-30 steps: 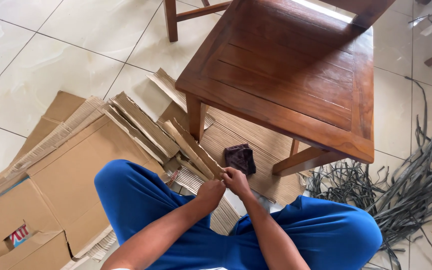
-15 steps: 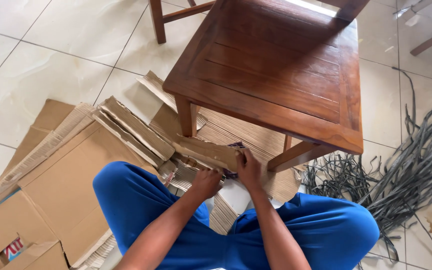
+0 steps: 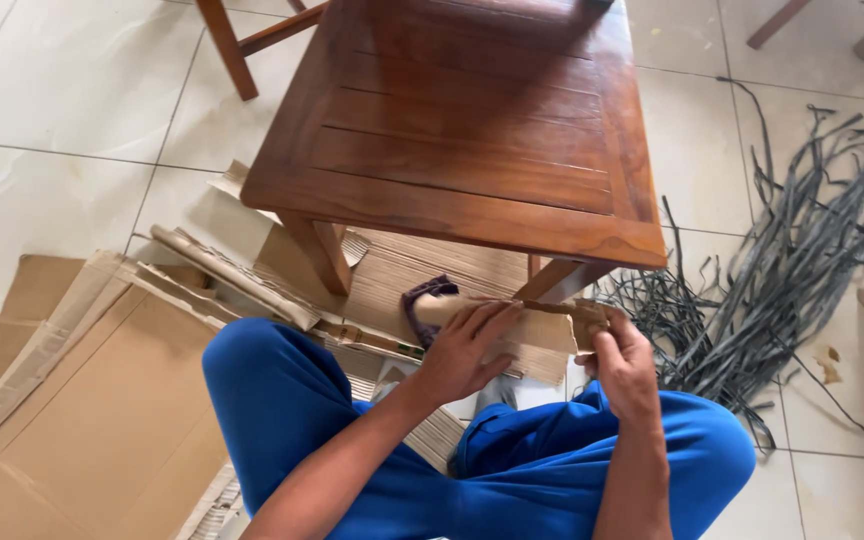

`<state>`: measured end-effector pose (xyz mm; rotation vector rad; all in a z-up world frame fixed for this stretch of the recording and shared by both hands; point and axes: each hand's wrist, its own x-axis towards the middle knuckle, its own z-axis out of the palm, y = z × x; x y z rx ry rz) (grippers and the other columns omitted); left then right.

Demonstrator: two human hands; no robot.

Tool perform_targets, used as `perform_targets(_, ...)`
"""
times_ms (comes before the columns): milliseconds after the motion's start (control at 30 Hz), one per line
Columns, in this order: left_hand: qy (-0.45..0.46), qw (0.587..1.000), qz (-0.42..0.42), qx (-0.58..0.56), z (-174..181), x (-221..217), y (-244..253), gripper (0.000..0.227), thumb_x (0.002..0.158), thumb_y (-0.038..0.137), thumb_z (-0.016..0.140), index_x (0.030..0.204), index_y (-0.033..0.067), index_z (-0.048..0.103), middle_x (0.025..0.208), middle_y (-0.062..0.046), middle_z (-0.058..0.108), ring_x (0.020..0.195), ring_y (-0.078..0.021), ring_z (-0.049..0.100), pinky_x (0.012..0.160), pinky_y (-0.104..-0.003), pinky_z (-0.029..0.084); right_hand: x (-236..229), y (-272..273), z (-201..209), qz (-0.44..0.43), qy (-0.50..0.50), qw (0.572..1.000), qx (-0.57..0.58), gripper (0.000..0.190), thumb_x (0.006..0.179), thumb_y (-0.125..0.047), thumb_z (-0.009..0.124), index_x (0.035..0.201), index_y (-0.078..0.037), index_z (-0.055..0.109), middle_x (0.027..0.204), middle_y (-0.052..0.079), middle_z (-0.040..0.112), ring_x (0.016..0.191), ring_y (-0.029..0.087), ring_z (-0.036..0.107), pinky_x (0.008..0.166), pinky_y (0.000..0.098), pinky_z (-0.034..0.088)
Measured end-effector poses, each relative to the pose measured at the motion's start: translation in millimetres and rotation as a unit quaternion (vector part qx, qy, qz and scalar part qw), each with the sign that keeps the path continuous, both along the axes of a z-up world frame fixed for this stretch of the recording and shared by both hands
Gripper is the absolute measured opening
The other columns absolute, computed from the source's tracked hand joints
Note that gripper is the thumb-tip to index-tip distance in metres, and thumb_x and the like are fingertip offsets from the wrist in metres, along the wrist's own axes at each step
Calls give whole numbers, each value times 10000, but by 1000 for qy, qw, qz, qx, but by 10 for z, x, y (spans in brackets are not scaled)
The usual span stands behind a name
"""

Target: Cleaning a wooden chair with a cloth and then wrapping its legs with cardboard and plastic strips for protection.

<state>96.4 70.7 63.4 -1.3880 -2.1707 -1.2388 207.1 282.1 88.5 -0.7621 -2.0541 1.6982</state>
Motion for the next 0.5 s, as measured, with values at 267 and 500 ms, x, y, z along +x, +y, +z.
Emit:
perform_targets(267, -193, 973, -130, 11, -31, 48, 748, 612, 826, 170, 787, 1391, 138, 552, 1218, -124, 656, 1117, -379, 670, 942, -479, 551, 74, 406, 390, -32, 2, 999, -18, 320, 956, -143, 548, 1227, -82, 707, 482, 147, 534, 485, 223, 645, 390, 223, 398)
perform_targets(500, -232, 972, -22, 10, -404, 15, 1179, 484, 728, 215, 858, 1089, 49, 581, 959, -155, 647, 765, -346, 683, 823, -470, 506, -289, 990, 211, 5, -117, 992, 52, 222, 910, -208, 616, 1071, -156, 760, 492, 158, 603, 483, 248, 676, 440, 346, 538)
